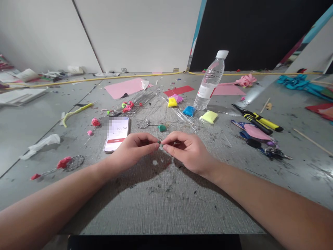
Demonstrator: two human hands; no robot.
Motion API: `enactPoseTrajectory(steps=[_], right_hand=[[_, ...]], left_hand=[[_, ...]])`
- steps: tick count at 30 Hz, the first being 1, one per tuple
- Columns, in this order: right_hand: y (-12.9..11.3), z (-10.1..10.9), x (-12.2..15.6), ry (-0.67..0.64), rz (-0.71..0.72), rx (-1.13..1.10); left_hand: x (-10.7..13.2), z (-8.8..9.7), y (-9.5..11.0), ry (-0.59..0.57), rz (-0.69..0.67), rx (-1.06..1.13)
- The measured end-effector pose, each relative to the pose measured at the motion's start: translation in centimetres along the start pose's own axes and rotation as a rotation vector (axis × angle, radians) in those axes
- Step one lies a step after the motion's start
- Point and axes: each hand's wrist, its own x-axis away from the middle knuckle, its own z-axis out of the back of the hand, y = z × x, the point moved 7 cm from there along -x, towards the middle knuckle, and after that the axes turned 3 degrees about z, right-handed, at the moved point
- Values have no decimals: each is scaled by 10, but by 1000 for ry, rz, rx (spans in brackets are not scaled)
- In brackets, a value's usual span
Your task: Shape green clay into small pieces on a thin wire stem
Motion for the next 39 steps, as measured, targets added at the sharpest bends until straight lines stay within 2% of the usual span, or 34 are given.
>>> enactPoseTrajectory(steps=[19, 24, 27, 33, 36, 39], right_hand=[[3, 4, 1, 44, -54, -38], [7, 4, 1, 47, -83, -68], [13, 4, 0, 66, -141, -166], [28, -10, 2, 25, -339, -557], [32, -13, 3, 3, -402, -609], [33, -12, 3, 1, -400, -593]], left_hand=[[1, -4, 1, -36, 51, 35], [1, -4, 0, -32, 27, 23], [1, -2, 1, -21, -3, 0], [3, -4, 10, 8, -127, -59], [7, -3, 16, 61, -196, -134], [9, -2, 21, 93, -232, -208]])
